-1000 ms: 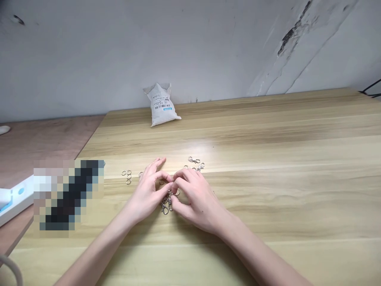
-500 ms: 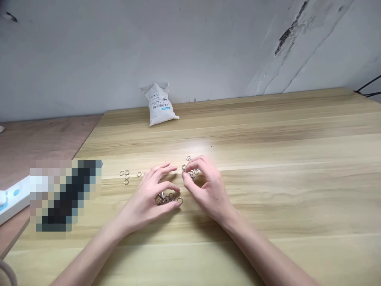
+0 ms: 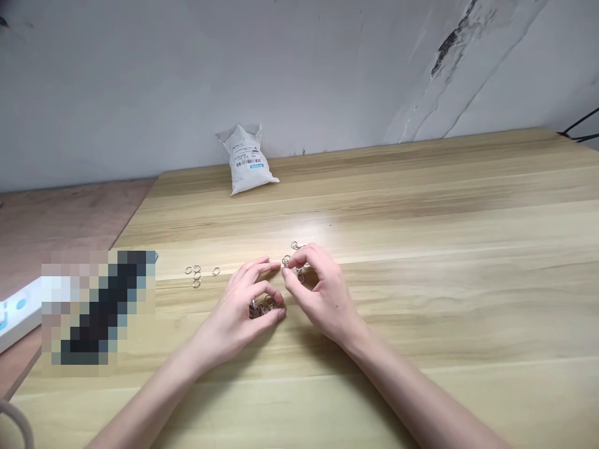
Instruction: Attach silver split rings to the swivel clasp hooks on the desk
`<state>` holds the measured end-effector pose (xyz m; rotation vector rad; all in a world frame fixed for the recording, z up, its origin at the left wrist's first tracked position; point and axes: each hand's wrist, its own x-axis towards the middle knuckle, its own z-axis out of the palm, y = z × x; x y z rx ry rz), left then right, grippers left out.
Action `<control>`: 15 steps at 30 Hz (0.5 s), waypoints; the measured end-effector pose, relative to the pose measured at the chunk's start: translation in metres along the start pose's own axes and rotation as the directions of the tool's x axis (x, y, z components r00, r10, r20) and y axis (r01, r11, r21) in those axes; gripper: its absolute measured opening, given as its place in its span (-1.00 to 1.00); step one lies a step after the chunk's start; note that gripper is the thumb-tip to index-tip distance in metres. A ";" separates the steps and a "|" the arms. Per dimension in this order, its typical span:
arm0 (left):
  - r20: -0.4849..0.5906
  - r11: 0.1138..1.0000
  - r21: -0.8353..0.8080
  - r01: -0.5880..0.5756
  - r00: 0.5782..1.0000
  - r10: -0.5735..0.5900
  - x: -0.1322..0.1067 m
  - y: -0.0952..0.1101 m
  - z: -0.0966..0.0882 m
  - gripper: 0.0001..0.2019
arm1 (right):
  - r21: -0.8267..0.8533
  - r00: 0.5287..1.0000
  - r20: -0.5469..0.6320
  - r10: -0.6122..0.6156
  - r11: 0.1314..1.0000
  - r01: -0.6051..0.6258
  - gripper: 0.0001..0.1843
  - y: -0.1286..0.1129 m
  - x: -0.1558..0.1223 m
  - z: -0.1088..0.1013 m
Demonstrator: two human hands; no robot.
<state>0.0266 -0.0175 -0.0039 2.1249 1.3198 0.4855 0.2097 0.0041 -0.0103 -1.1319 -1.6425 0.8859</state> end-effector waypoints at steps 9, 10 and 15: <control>-0.064 0.998 -0.014 -0.067 0.996 0.066 0.000 -0.006 -0.005 -0.95 | -0.097 0.998 0.015 -0.069 0.993 0.070 -0.93 0.001 -0.003 -0.003; -0.090 0.996 0.002 -0.085 0.992 0.085 0.000 -0.007 -0.007 -0.94 | -0.127 0.995 0.017 -0.095 0.987 0.097 -0.91 0.001 -0.003 -0.003; -0.221 0.984 0.109 -0.141 0.962 0.163 0.001 -0.013 -0.016 -0.91 | -0.168 0.981 0.062 -0.184 0.967 0.192 -0.89 0.003 -0.001 -0.004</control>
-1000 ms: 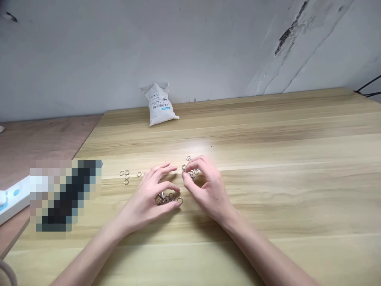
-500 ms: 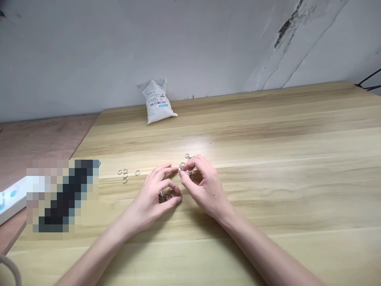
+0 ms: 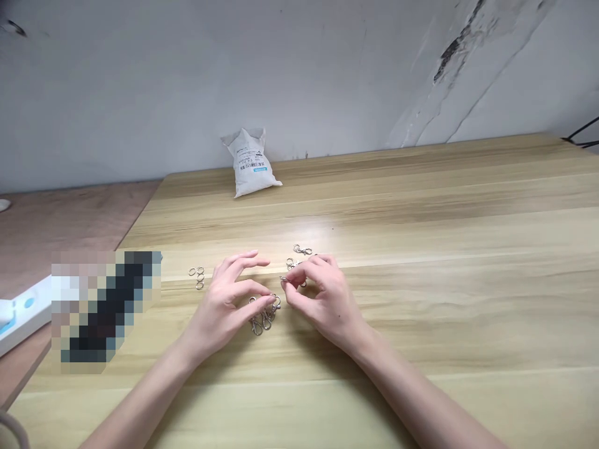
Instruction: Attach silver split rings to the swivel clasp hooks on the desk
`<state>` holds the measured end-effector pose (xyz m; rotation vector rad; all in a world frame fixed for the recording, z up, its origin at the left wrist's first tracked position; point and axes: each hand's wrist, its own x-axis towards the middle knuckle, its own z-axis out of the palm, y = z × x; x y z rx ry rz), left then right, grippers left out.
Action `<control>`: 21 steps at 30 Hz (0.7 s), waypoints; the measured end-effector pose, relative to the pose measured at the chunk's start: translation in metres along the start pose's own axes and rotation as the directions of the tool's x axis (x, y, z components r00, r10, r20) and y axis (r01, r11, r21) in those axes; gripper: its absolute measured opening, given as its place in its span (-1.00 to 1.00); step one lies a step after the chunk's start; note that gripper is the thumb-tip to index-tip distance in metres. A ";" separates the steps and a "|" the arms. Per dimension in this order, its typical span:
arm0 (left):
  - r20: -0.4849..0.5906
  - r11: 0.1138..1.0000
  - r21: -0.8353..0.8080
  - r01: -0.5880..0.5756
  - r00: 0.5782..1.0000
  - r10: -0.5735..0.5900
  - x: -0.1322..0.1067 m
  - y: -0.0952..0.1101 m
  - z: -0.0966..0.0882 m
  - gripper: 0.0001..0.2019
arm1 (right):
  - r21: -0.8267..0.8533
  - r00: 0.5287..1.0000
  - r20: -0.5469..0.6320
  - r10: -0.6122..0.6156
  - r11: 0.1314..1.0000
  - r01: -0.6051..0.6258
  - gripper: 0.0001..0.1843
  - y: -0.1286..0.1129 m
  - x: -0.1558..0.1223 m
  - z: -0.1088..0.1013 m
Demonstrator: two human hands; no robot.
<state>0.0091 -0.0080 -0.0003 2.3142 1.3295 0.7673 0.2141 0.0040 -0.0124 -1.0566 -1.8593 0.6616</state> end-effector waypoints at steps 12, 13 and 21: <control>-0.101 0.997 0.059 -0.046 0.994 0.052 -0.001 -0.011 -0.005 -0.94 | -0.091 0.979 0.170 -0.109 0.988 0.126 -0.88 0.001 -0.002 -0.002; -0.103 0.997 0.057 -0.044 0.993 0.050 0.000 -0.010 -0.005 -0.95 | -0.092 0.979 0.173 -0.111 0.987 0.129 -0.89 0.001 -0.002 -0.002; -0.099 0.997 0.056 -0.044 0.994 0.050 -0.001 -0.006 -0.005 -0.92 | -0.087 0.969 0.212 -0.126 0.985 0.147 -0.89 -0.001 -0.001 -0.002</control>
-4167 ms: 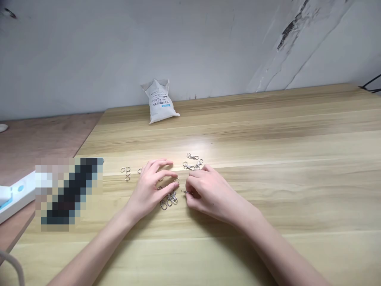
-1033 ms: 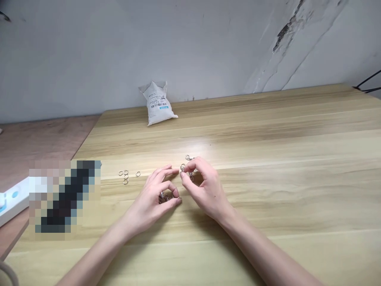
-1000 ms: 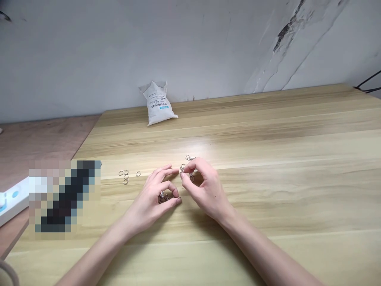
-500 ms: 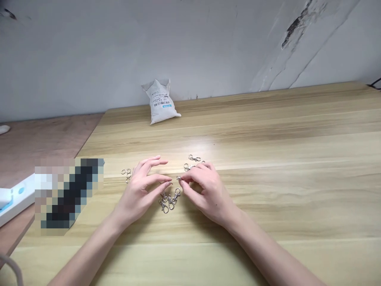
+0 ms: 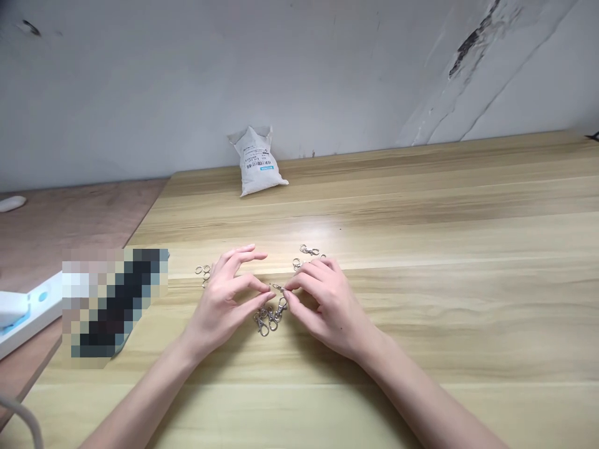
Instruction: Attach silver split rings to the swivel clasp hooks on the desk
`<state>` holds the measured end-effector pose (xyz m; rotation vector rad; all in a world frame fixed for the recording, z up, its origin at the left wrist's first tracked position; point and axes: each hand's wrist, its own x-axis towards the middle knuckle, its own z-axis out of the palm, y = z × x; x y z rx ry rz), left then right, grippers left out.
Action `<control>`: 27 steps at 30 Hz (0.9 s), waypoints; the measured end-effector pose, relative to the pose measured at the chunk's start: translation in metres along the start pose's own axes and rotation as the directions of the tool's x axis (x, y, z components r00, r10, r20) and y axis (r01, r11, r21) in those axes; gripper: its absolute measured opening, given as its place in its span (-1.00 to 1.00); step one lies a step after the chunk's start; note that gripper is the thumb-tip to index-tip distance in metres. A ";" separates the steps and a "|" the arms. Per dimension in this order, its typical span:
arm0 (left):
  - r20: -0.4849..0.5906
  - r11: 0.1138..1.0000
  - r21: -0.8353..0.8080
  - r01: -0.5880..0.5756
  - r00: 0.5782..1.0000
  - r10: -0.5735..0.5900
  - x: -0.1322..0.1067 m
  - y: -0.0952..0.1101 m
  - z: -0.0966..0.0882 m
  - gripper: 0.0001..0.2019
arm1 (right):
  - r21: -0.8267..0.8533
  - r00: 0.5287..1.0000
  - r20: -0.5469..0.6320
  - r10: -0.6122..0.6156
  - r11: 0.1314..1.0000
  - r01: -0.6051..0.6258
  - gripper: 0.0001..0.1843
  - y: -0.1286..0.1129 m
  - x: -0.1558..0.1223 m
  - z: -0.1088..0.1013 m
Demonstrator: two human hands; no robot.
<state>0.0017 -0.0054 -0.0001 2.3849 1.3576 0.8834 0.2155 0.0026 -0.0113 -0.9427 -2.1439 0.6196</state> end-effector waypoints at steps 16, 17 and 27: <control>-0.055 0.972 0.159 -0.173 0.981 0.184 -0.001 0.008 0.007 -0.86 | -0.031 0.987 0.161 0.029 0.999 -0.024 -0.86 -0.009 -0.001 -0.003; -0.055 0.971 0.162 -0.178 0.981 0.189 0.000 0.008 0.007 -0.86 | -0.033 0.986 0.163 0.029 0.999 -0.024 -0.86 -0.009 -0.001 -0.003; -0.055 0.975 0.155 -0.160 0.984 0.170 0.000 0.010 0.005 -0.90 | -0.042 0.990 0.138 0.013 0.999 -0.007 -0.86 -0.007 -0.002 -0.004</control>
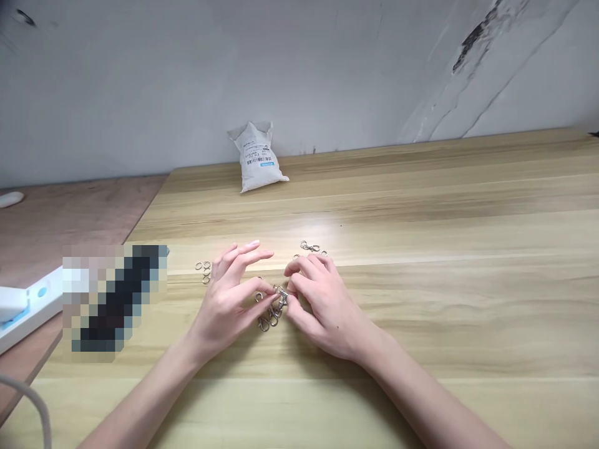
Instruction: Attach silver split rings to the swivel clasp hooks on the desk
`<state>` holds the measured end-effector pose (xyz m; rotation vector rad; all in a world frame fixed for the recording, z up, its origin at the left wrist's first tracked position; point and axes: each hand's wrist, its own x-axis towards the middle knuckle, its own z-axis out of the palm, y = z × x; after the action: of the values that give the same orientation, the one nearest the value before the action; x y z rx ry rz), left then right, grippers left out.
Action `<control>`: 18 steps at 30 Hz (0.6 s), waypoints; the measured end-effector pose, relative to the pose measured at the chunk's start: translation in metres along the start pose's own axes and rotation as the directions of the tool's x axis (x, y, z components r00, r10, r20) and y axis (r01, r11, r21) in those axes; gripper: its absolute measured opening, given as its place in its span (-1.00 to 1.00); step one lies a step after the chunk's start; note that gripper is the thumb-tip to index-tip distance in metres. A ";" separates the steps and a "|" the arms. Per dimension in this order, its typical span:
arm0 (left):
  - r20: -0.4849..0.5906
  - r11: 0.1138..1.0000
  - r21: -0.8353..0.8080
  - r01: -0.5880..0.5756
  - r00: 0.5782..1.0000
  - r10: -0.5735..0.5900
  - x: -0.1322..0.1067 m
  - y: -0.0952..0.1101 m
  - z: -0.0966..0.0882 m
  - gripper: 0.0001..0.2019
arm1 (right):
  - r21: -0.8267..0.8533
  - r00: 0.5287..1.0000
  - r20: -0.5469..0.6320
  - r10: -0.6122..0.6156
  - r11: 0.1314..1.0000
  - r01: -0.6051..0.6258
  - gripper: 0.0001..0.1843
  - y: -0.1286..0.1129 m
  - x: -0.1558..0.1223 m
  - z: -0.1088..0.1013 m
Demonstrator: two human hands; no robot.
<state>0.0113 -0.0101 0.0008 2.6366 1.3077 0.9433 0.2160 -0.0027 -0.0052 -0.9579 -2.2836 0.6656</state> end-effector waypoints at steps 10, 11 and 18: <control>0.005 1.000 0.006 -0.004 1.000 0.004 0.000 0.000 0.000 -0.90 | 0.005 1.000 -0.008 -0.014 1.000 0.015 -0.84 -0.002 0.000 -0.001; 0.004 1.000 0.006 -0.007 1.000 0.007 0.000 0.000 0.000 -0.90 | 0.004 1.000 -0.006 -0.014 1.000 0.014 -0.85 -0.002 -0.001 -0.001; -0.024 0.997 0.057 -0.046 0.999 0.048 0.002 0.002 0.002 -0.89 | 0.018 1.000 0.006 0.000 1.000 -0.001 -0.84 -0.003 0.001 0.000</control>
<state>0.0144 -0.0098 0.0010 2.7178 1.3022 0.9624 0.2142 -0.0033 -0.0028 -0.9495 -2.2793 0.6887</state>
